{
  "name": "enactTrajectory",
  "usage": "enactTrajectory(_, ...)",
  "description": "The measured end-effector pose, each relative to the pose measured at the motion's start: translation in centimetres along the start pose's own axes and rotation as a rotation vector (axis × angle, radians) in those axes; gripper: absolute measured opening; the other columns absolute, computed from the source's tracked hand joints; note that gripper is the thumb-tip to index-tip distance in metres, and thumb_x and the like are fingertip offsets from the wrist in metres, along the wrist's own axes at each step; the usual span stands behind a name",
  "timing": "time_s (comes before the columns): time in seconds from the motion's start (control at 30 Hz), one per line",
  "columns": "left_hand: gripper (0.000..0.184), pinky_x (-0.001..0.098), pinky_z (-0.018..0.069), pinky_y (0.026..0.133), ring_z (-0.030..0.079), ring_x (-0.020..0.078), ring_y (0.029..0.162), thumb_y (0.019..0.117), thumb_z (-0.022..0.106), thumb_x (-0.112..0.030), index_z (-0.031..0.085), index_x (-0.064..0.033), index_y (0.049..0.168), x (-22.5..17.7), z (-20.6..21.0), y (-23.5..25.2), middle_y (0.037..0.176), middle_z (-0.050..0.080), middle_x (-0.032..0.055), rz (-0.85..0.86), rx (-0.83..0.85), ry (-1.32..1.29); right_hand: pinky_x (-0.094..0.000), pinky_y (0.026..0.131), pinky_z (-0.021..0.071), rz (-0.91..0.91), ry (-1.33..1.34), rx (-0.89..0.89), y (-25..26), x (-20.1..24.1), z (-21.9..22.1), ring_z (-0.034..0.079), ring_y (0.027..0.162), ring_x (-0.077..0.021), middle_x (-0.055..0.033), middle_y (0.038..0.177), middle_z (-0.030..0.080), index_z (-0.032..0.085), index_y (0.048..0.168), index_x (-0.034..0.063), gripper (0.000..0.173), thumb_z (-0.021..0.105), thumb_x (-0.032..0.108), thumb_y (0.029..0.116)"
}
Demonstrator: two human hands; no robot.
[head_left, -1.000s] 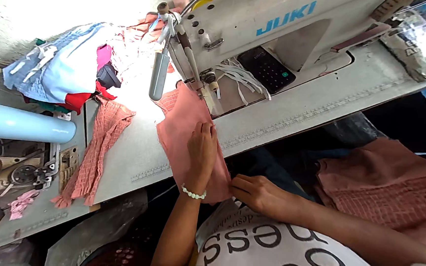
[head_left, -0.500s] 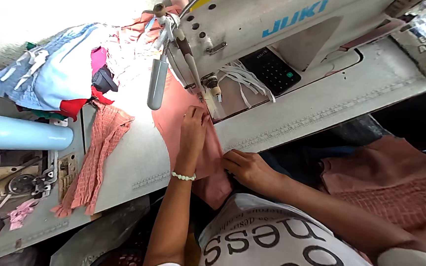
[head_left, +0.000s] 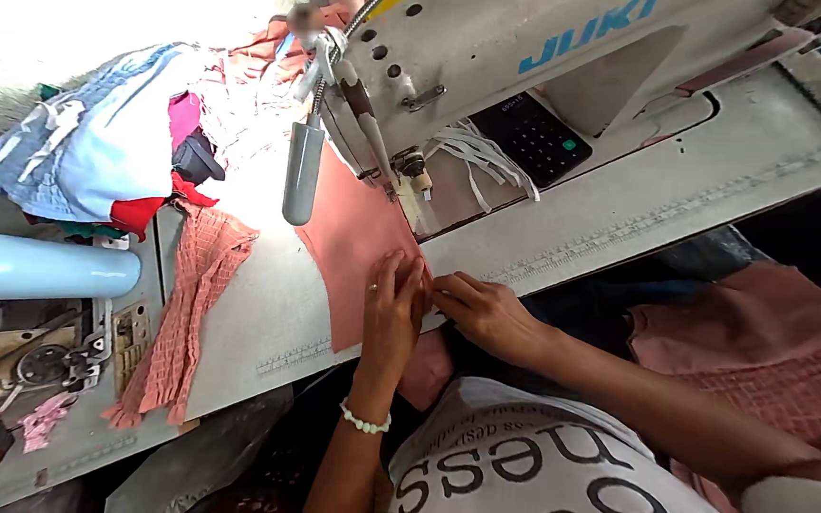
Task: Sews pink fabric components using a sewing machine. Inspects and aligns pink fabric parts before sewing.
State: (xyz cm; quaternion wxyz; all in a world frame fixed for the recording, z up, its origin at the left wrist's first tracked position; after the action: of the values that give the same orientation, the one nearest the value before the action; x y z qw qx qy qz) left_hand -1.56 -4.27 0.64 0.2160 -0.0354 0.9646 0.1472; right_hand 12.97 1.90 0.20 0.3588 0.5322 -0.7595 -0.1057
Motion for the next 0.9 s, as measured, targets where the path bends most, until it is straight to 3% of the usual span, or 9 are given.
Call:
enactTrajectory(0.27, 0.033, 0.0505, 0.0493, 0.103, 0.057, 0.0426, 0.124, 0.0964, 0.065, -0.011, 0.072, -0.0079, 0.128, 2.7, 0.0, 4.0, 0.132, 0.060, 0.0258, 0.073, -0.015, 0.036, -0.0338, 0.055, 0.0553, -0.062, -0.066, -0.010, 3.3, -2.4, 1.0, 0.069, 0.074, -0.0258, -0.0141, 0.092, 0.070, 0.073, 0.090, -0.0004, 0.009, 0.063, -0.001, 0.0924)
enactTrajectory(0.4, 0.027, 0.0505, 0.0494, 0.101, 0.060, 0.0397, 0.121, 0.0973, 0.066, -0.013, 0.074, -0.0065, 0.123, 4.0, -0.4, 5.9, 0.129, 0.064, 0.0217, 0.115, -0.009, 0.056, -0.0370, 0.057, 0.0569, -0.053, -0.063, 0.023, 5.0, -3.3, 1.1, 0.071, 0.079, -0.0287, -0.0162, 0.094, 0.070, 0.073, 0.091, -0.0009, 0.007, 0.066, -0.002, 0.0900)
enactTrajectory(0.53, 0.028, 0.0516, 0.0455, 0.109, 0.062, 0.0354, 0.126, 0.0975, 0.066, -0.013, 0.070, 0.0018, 0.121, 5.3, -0.8, 7.7, 0.131, 0.066, 0.0191, 0.137, -0.037, 0.034, -0.0389, 0.056, 0.0566, -0.037, -0.065, 0.071, 6.5, -4.4, 1.3, 0.070, 0.078, -0.0298, -0.0152, 0.096, 0.070, 0.073, 0.095, -0.0001, 0.009, 0.065, -0.002, 0.0918)
enactTrajectory(0.63, 0.028, 0.0516, 0.0437, 0.111, 0.060, 0.0353, 0.128, 0.0987, 0.064, -0.013, 0.070, 0.0026, 0.122, 6.2, -1.0, 9.0, 0.133, 0.065, 0.0198, 0.131, -0.028, -0.009, -0.0401, 0.056, 0.0563, -0.036, -0.076, 0.081, 7.8, -5.2, 1.6, 0.070, 0.076, -0.0306, -0.0160, 0.097, 0.070, 0.072, 0.094, -0.0016, 0.010, 0.063, -0.005, 0.0914)
enactTrajectory(0.77, 0.024, 0.0516, 0.0491, 0.103, 0.063, 0.0383, 0.116, 0.0996, 0.064, -0.014, 0.072, 0.0019, 0.115, 6.8, -1.4, 10.9, 0.121, 0.067, 0.0221, 0.098, -0.029, 0.003, -0.0424, 0.056, 0.0565, -0.023, -0.116, 0.089, 9.1, -6.4, 1.9, 0.070, 0.077, -0.0327, -0.0174, 0.103, 0.071, 0.071, 0.092, -0.0022, 0.010, 0.063, -0.008, 0.0905)
enactTrajectory(0.9, 0.024, 0.0521, 0.0490, 0.102, 0.065, 0.0397, 0.113, 0.0986, 0.065, -0.016, 0.073, 0.0048, 0.106, 7.8, -1.3, 13.1, 0.115, 0.069, 0.0243, 0.075, -0.040, 0.050, -0.0433, 0.057, 0.0572, 0.015, -0.164, 0.055, 9.5, -7.3, 2.4, 0.070, 0.076, -0.0329, -0.0158, 0.107, 0.071, 0.073, 0.101, -0.0010, 0.015, 0.064, -0.006, 0.0914)
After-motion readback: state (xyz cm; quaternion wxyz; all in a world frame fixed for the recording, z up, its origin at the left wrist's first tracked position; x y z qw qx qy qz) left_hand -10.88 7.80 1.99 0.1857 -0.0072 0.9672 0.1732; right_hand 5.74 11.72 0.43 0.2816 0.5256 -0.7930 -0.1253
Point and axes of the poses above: each hand's wrist, its own y-axis towards the middle knuckle, its own z-axis out of the palm, x = y × z, the point moved 3 cm from there along y, towards the middle knuckle
